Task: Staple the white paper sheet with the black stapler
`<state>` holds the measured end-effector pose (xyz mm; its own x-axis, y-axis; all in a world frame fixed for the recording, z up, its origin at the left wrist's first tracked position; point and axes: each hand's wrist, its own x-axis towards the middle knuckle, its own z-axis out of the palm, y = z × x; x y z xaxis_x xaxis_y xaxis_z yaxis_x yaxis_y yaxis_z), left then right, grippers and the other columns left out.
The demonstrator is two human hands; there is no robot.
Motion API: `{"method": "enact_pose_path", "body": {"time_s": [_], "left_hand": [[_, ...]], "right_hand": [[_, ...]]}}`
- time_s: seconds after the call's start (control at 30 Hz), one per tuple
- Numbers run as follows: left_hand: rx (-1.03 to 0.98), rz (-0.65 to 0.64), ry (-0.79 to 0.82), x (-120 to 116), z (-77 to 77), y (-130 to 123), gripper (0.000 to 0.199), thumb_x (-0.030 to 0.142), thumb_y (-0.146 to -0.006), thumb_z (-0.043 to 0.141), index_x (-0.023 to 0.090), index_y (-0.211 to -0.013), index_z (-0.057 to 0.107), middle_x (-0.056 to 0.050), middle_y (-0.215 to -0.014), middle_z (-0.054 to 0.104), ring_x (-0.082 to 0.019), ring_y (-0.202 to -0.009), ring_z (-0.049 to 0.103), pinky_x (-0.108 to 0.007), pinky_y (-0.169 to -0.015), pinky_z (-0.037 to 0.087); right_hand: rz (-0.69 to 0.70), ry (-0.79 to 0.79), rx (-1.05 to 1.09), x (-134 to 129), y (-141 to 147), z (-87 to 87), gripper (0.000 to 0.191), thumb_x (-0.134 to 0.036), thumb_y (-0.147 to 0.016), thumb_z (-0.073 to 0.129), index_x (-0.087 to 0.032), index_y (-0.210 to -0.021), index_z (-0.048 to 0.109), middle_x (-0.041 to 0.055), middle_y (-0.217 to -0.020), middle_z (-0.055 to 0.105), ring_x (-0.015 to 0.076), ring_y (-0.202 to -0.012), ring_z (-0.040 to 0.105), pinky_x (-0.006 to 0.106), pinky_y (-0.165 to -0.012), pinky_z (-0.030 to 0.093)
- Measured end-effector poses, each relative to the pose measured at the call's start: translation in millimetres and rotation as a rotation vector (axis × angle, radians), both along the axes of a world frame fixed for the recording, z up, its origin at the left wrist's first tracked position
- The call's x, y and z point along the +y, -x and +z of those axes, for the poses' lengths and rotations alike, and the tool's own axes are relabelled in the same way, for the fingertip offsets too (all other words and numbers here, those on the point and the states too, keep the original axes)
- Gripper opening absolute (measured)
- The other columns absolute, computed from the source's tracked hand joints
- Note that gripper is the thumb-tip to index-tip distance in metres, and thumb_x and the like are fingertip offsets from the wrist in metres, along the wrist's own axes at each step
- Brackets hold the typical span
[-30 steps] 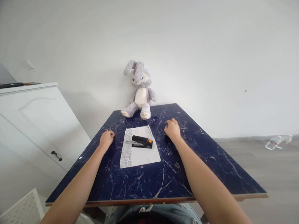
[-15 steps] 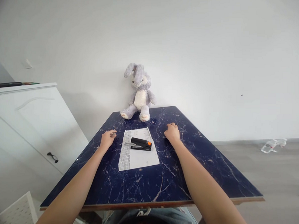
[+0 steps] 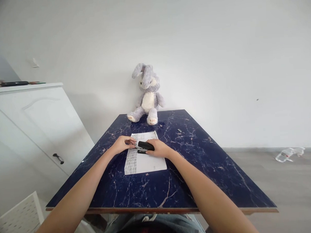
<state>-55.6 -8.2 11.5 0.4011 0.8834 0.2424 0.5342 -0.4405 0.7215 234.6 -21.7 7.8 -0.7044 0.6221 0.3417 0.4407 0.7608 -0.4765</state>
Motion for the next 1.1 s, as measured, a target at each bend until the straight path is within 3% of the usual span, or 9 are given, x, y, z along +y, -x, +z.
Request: {"method": "enact_pose_path", "body": {"time_s": [0.23,0.5,0.83,0.93,1.1], "left_hand": [[0.025,-0.093,0.06,-8,2.4,-12,0.032,0.042,-0.073,0.083,0.017,-0.092,0.079,-0.009,-0.09,0.078,-0.022,-0.081,0.073,-0.031,-0.078,0.058],[0.048,-0.079,0.055,-7,0.7,-19,0.029,0.04,-0.072,0.083,0.017,-0.089,0.078,-0.008,-0.088,0.078,-0.024,-0.083,0.073,-0.033,-0.077,0.058],[0.102,-0.174,0.078,-15,14.8,-5,0.027,0.042,-0.077,0.079,0.021,-0.094,0.081,-0.009,-0.099,0.078,-0.024,-0.09,0.073,-0.034,-0.086,0.056],[0.039,-0.241,0.141,-18,19.4,0,0.029,0.041,-0.078,0.079,0.022,-0.1,0.081,-0.01,-0.108,0.077,-0.026,-0.101,0.072,-0.036,-0.093,0.055],[-0.123,-0.176,0.134,-22,16.0,-18,0.041,0.037,-0.069,0.087,0.018,-0.102,0.074,-0.01,-0.103,0.076,-0.027,-0.099,0.072,-0.04,-0.092,0.056]], "right_hand": [[0.004,0.001,-0.004,3,-4,-0.9,0.024,-0.031,-0.084,0.07,-0.017,-0.103,0.065,0.0072,-0.096,0.07,0.0214,-0.082,0.063,0.028,-0.07,0.042],[-0.001,0.017,0.006,1,-3,2.2,0.021,-0.028,-0.083,0.07,-0.018,-0.101,0.064,0.0061,-0.092,0.07,0.0205,-0.079,0.061,0.027,-0.068,0.041],[-0.029,0.061,0.044,4,-3,-1.9,0.02,-0.035,-0.084,0.071,-0.018,-0.09,0.065,0.0024,-0.079,0.066,0.0172,-0.069,0.057,0.026,-0.062,0.037],[-0.054,0.086,0.136,8,-9,-1.8,0.021,-0.037,-0.083,0.071,-0.017,-0.086,0.065,-0.0003,-0.074,0.063,0.0156,-0.067,0.055,0.025,-0.063,0.038],[0.008,0.137,0.216,5,-15,4.3,0.028,-0.044,-0.083,0.071,-0.016,-0.086,0.065,-0.0014,-0.074,0.06,0.0145,-0.067,0.051,0.024,-0.063,0.038]]}}
